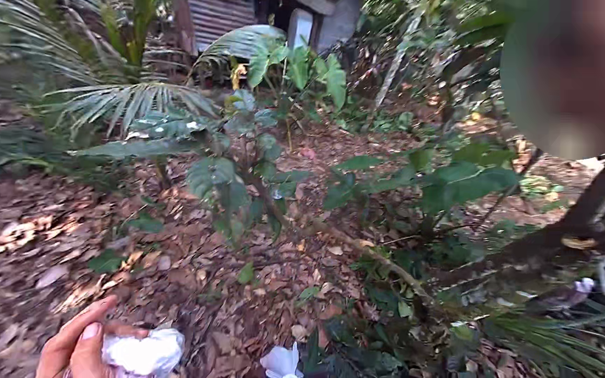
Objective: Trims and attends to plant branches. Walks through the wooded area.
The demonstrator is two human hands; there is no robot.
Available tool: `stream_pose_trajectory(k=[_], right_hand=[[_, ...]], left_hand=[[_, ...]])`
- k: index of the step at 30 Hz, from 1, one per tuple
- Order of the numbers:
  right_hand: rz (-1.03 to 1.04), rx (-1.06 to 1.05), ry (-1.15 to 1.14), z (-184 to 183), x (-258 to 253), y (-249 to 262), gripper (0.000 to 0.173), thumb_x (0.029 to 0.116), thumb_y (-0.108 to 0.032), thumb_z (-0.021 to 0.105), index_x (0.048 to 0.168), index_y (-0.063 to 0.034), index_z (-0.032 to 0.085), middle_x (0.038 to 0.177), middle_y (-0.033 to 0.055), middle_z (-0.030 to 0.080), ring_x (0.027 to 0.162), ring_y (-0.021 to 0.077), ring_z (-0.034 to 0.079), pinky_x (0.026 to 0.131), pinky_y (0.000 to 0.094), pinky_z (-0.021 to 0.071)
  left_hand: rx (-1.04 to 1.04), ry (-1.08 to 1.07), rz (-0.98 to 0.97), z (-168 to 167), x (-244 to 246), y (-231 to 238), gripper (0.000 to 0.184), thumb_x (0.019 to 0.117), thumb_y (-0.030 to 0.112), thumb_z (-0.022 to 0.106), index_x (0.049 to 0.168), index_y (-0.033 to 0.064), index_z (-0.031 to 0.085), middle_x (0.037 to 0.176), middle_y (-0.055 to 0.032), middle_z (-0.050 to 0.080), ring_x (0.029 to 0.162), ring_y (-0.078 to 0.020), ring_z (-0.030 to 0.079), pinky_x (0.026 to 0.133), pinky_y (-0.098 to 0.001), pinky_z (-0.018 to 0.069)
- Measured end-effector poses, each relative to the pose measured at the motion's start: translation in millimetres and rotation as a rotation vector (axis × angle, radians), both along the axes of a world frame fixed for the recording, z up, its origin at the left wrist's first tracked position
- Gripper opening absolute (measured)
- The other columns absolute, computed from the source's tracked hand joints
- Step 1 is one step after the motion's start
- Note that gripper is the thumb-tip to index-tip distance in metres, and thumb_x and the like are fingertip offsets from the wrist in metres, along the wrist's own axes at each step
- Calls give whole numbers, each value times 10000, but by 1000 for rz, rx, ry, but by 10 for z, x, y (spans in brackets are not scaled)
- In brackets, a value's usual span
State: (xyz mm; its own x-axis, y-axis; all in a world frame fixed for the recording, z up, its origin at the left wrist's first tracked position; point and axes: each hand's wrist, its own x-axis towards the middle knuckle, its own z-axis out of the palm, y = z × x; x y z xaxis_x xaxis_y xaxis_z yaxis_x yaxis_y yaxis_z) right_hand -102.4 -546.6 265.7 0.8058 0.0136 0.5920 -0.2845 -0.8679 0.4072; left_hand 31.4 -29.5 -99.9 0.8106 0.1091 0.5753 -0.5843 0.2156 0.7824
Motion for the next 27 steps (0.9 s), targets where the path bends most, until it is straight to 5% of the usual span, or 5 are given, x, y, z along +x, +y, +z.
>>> stream_pose_trajectory(k=[5, 9, 12, 17, 27], right_hand=[[161, 590, 31, -1776, 474, 612, 375, 1069, -288, 490, 1184, 60, 570, 775, 254, 622, 654, 437, 632, 593, 628, 499], [162, 1439, 103, -3379, 873, 706, 434, 1126, -304, 334, 1349, 30, 499, 746, 126, 570, 582, 226, 557, 573, 433, 526], [90, 1734, 128, -4176, 1057, 847, 449, 1125, -243, 309, 1367, 68, 523, 778, 99, 597, 611, 167, 553, 613, 371, 523], [119, 1894, 286, -4730, 872, 886, 409, 1118, -183, 321, 1334, 80, 546, 743, 82, 576, 589, 155, 531, 592, 353, 505], [233, 2192, 539, -4616, 702, 345, 394, 1132, -183, 268, 1303, 79, 507, 690, 6, 537, 523, 71, 530, 525, 241, 500]], left_hand=[[10, 45, 87, 25, -108, 229, 434, 1106, 138, 215, 1146, 92, 646, 1093, 105, 747, 672, -24, 687, 598, -200, 592], [108, 78, 164, 76, -153, -63, 422, 1100, 136, 280, 1087, 147, 701, 1058, 156, 750, 671, 14, 677, 584, -172, 581], [266, 245, 165, 0, -51, -615, 308, 1061, 140, 391, 1040, 31, 679, 976, 121, 740, 678, 73, 625, 622, -145, 543], [581, 414, 12, -395, 234, -1840, 319, 1042, 152, 487, 1075, -70, 713, 1064, -114, 744, 969, -79, 681, 930, -314, 537], [634, 444, -49, -616, 182, -3017, 286, 1035, 129, 486, 1039, -29, 725, 964, -65, 749, 922, -76, 690, 906, -296, 546]])
